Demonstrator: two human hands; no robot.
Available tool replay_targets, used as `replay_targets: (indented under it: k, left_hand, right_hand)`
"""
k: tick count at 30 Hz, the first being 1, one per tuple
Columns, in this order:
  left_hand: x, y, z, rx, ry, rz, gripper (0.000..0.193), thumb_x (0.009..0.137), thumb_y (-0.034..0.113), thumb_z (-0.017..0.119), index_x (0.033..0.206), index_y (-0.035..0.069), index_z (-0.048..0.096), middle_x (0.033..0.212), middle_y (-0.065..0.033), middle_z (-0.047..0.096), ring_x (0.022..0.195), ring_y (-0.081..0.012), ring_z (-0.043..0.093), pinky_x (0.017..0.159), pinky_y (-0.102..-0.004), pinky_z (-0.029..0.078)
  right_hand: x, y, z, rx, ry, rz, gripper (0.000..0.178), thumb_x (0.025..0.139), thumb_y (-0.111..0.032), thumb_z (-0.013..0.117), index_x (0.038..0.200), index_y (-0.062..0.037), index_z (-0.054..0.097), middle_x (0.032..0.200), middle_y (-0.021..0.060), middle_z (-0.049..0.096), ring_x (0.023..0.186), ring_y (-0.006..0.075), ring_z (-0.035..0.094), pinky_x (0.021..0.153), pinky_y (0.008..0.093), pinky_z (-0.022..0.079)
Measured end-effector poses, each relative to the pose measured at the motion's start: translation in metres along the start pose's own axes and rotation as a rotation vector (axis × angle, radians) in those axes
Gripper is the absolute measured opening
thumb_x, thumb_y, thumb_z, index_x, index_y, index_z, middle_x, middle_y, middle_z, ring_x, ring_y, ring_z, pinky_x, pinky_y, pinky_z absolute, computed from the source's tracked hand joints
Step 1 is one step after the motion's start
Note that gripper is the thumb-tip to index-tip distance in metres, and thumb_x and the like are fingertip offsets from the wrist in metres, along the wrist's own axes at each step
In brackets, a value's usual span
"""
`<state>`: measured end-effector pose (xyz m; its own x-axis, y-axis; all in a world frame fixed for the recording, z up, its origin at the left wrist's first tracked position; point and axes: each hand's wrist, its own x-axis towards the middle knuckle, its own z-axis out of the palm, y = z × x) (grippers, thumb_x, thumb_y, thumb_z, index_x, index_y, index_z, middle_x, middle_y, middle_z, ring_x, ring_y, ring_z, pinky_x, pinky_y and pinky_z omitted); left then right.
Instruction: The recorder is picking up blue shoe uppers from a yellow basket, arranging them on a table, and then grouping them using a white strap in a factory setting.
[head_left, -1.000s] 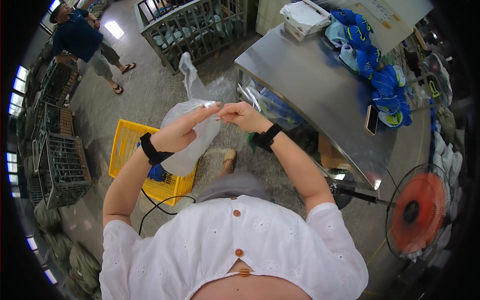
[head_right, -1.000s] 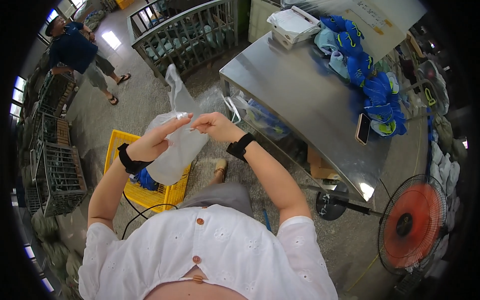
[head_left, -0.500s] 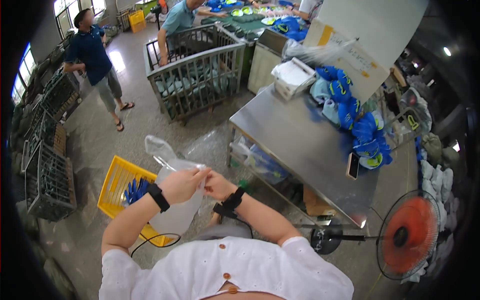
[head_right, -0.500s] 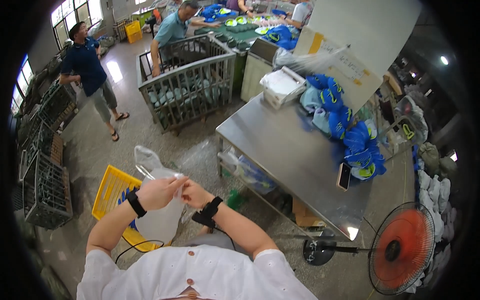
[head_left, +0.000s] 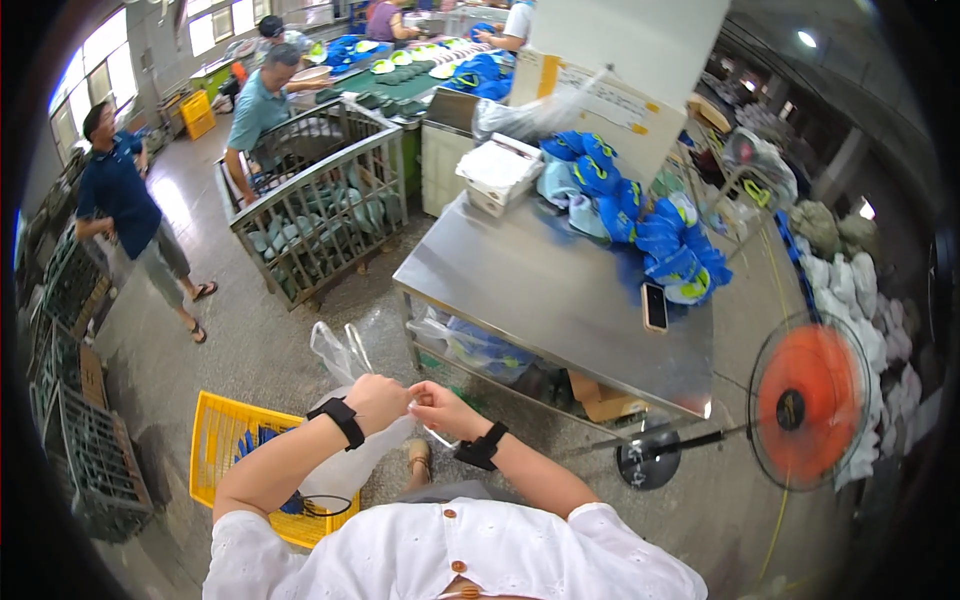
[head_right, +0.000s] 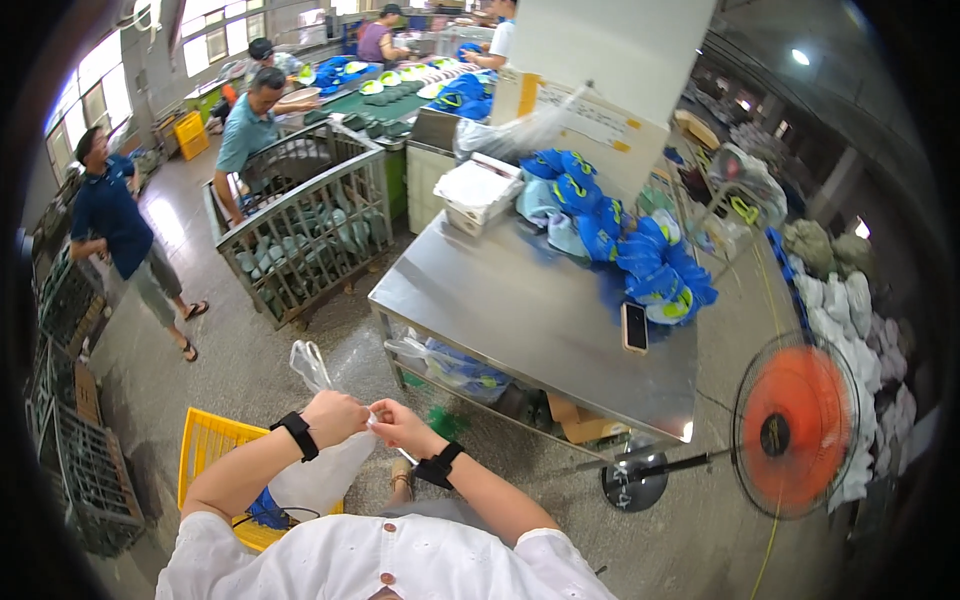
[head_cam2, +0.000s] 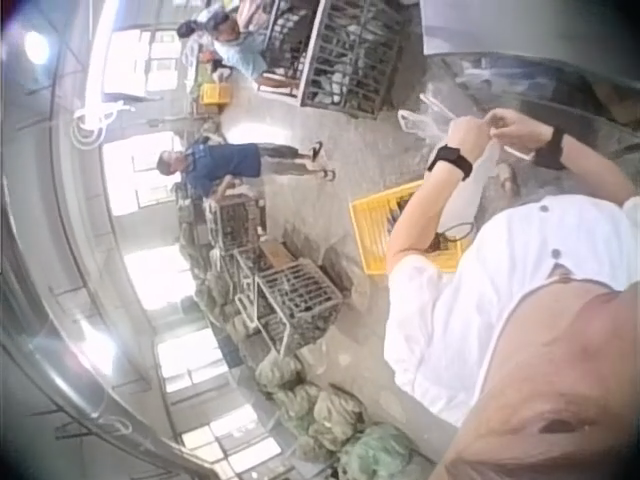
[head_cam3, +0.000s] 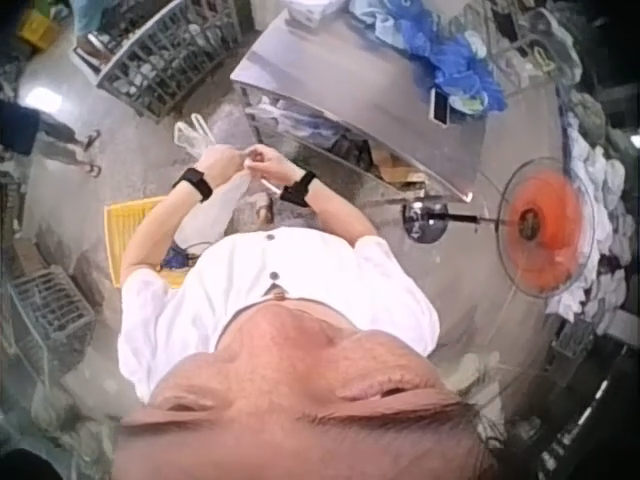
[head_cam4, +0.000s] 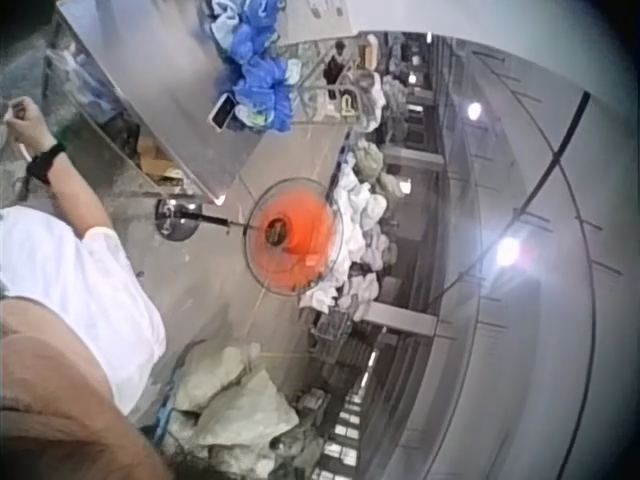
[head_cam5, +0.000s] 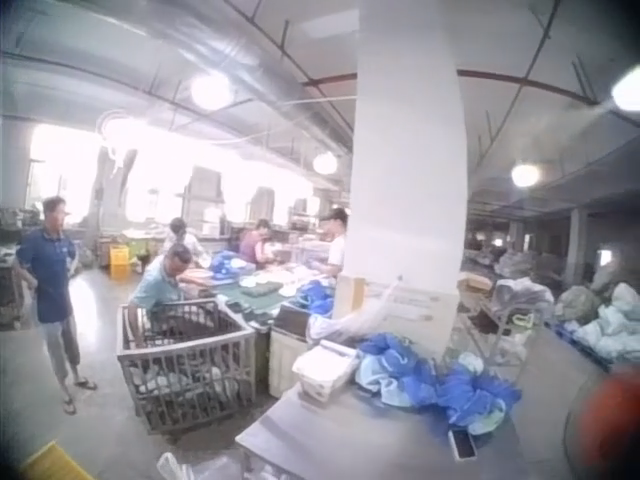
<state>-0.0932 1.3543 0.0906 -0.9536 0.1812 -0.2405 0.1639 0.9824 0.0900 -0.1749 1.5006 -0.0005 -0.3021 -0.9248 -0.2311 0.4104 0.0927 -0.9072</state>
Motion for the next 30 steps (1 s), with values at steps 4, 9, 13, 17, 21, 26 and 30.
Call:
replay_targets:
  k: [4, 9, 13, 17, 21, 26, 30]
  left_hand:
    - [0.049, 0.037, 0.005, -0.072, 0.095, 0.254, 0.018, 0.075, 0.026, 0.055, 0.074, 0.008, 0.059, 0.078, -0.0073, 0.058, 0.072, -0.0260, 0.059, 0.059, -0.0375, 0.048]
    - [0.118, 0.089, 0.020, 0.041, 0.119, 0.601, 0.013, 0.075, 0.021, 0.053, 0.073, 0.009, 0.058, 0.077, -0.0061, 0.056, 0.077, -0.0229, 0.057, 0.064, -0.0335, 0.048]
    - [0.162, 0.156, 0.009, -0.123, 0.016, 0.690, 0.014, 0.079, 0.020, 0.051, 0.076, 0.007, 0.054, 0.078, -0.0086, 0.056, 0.078, -0.0269, 0.056, 0.066, -0.0377, 0.045]
    - [0.200, 0.218, 0.031, -0.089, -0.039, 0.815, 0.014, 0.079, 0.019, 0.051, 0.077, 0.006, 0.054, 0.078, -0.0087, 0.055, 0.081, -0.0266, 0.055, 0.068, -0.0374, 0.045]
    - [0.223, 0.264, 0.052, -0.060, -0.103, 0.913, 0.010, 0.078, 0.017, 0.051, 0.077, 0.006, 0.054, 0.077, -0.0079, 0.054, 0.082, -0.0265, 0.054, 0.070, -0.0370, 0.044]
    - [0.258, 0.311, 0.081, -0.207, -0.080, 1.150, 0.006, 0.075, 0.010, 0.054, 0.080, 0.007, 0.056, 0.081, -0.0077, 0.053, 0.082, -0.0276, 0.052, 0.071, -0.0368, 0.043]
    - [0.299, 0.336, 0.114, -0.221, -0.131, 1.324, 0.007, 0.072, 0.011, 0.056, 0.078, 0.008, 0.056, 0.078, -0.0077, 0.053, 0.081, -0.0270, 0.052, 0.071, -0.0367, 0.043]
  right_hand:
    - [-0.062, 0.003, -0.031, -0.054, 0.281, -0.084, 0.031, 0.083, -0.011, 0.055, 0.112, -0.0074, 0.045, 0.075, -0.0009, 0.052, 0.060, 0.0031, 0.045, 0.049, 0.0182, 0.039]
    - [-0.149, 0.018, -0.077, -0.180, 0.542, -0.160, 0.019, 0.083, -0.007, 0.046, 0.101, -0.0053, 0.053, 0.070, 0.0011, 0.059, 0.052, 0.0036, 0.044, 0.046, 0.0190, 0.037]
    - [-0.227, 0.032, -0.108, -0.038, 0.767, -0.207, 0.019, 0.083, -0.007, 0.043, 0.097, -0.0002, 0.053, 0.067, 0.0049, 0.059, 0.051, 0.0065, 0.047, 0.045, 0.0204, 0.037]
    - [-0.291, 0.055, -0.134, 0.009, 0.934, -0.118, 0.018, 0.082, -0.005, 0.043, 0.095, 0.0015, 0.054, 0.065, 0.0060, 0.057, 0.056, 0.0084, 0.051, 0.044, 0.0207, 0.036]
    - [-0.343, 0.068, -0.150, 0.098, 0.967, 0.048, 0.019, 0.080, -0.004, 0.044, 0.096, 0.0016, 0.054, 0.071, 0.0063, 0.057, 0.060, 0.0106, 0.055, 0.047, 0.0208, 0.039]
    - [-0.369, 0.095, -0.174, -0.019, 1.086, 0.024, 0.020, 0.079, -0.007, 0.052, 0.097, -0.0006, 0.057, 0.075, 0.0031, 0.057, 0.065, 0.0083, 0.053, 0.056, 0.0223, 0.041]
    - [-0.361, 0.082, -0.186, -0.101, 1.124, -0.025, 0.038, 0.074, -0.009, 0.063, 0.110, -0.0007, 0.055, 0.085, 0.0020, 0.059, 0.074, 0.0078, 0.051, 0.065, 0.0231, 0.042]
